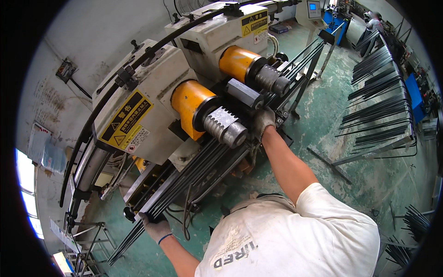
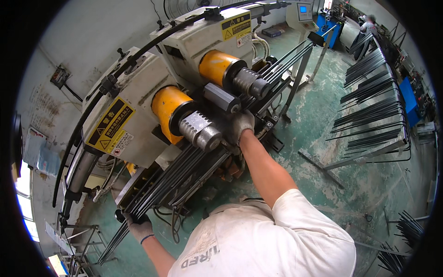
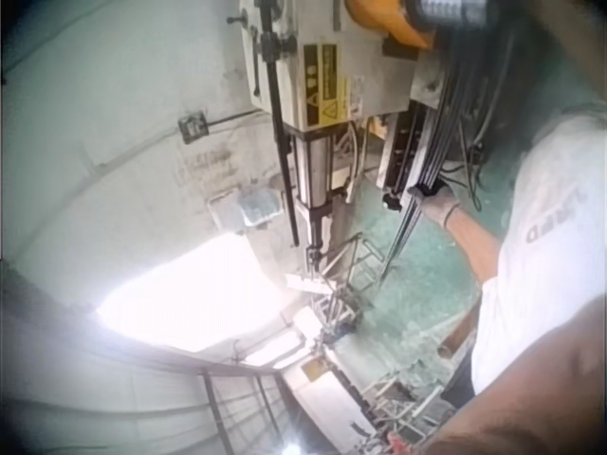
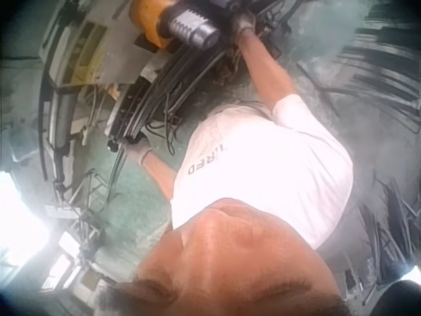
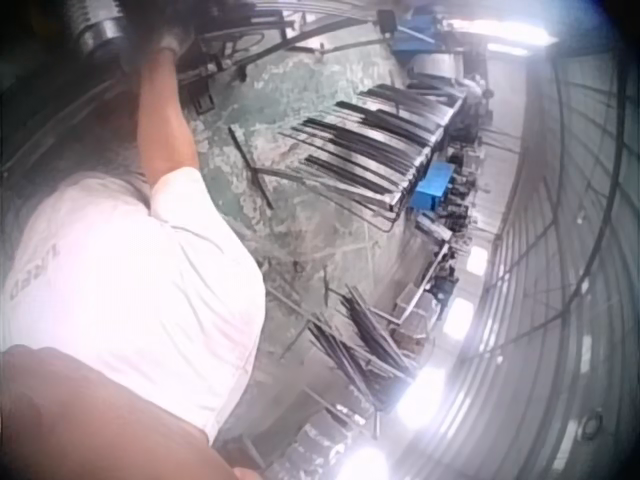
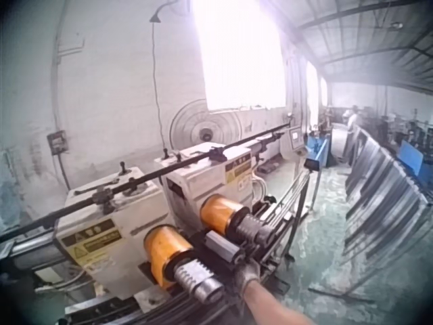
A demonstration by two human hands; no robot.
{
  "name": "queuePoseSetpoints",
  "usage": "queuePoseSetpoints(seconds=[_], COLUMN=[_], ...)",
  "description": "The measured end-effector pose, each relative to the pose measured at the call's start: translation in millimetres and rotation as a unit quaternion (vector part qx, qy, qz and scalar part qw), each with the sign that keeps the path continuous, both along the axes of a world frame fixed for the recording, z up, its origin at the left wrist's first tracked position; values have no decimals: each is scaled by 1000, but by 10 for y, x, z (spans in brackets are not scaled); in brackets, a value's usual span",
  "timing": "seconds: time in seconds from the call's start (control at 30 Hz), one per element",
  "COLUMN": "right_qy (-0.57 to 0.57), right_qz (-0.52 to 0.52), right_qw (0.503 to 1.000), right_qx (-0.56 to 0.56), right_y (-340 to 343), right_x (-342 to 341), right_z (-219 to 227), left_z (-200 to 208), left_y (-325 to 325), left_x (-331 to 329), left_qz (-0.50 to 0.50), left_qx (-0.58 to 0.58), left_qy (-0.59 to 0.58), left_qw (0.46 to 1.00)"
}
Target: The person repeatedly picks up straight metal rods, feeds them into a bending machine, and removes the bent rods to place them on a nearby rack. The process is repeated continuously throughout the clip.
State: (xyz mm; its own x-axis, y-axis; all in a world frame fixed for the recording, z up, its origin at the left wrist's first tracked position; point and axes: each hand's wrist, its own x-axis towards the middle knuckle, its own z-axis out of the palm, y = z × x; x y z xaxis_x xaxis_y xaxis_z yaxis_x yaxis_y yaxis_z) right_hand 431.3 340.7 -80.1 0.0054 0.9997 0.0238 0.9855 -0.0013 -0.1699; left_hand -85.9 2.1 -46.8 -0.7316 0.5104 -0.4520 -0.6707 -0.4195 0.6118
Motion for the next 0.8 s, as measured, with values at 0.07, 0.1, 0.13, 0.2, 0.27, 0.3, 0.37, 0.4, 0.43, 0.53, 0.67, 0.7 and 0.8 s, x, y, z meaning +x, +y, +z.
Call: queuePoseSetpoints(seconds=[0.07, 0.1, 0.13, 0.2, 0.27, 0.3, 0.37, 0.4, 0.43, 0.53, 0.67, 0.7, 0.8], right_qy=[-123, -38, 47, 366, 609, 665, 727, 713, 701, 624, 600, 532, 306], right_qz=[54, 38, 21, -46, -98, -138, -229, -249, -260, -244, -155, -130, -113], right_qw=[990, 998, 999, 929, 787, 734, 647, 654, 661, 737, 784, 837, 944], right_qx=[-29, -20, -10, 17, 3, -12, -30, -42, -63, -90, -18, -25, -60], right_y=[-314, -312, -303, -90, -228, -242, -74, -41, 2, -46, 72, 98, 53], right_x=[-140, -97, -42, 96, -96, -54, 105, 148, 77, 5, 89, 55, 35], right_z=[644, 627, 576, 32, 290, 344, 275, 241, 238, 295, -198, -278, -51], left_z=[-3, -46, 13, 37, 56, 63, 120, 149, -146, -272, -192, -162, 47], left_y=[30, 133, 279, 475, 501, 539, 542, 537, 369, 132, 71, 54, 150], left_x=[125, 170, 378, 635, 800, 882, 975, 991, 670, 290, 174, 181, 405], left_qz=[-13, -19, -33, -46, -65, -85, -112, -125, -110, -62, -24, -13, -8], left_qx=[-21, -19, -7, -28, -22, -19, -4, 3, 39, 32, 41, 35, 18], left_qy=[10, 11, 0, -15, -33, -44, -42, -39, -17, -18, -15, -12, 1], left_qw=[1000, 1000, 999, 998, 997, 995, 993, 991, 993, 997, 999, 999, 1000])
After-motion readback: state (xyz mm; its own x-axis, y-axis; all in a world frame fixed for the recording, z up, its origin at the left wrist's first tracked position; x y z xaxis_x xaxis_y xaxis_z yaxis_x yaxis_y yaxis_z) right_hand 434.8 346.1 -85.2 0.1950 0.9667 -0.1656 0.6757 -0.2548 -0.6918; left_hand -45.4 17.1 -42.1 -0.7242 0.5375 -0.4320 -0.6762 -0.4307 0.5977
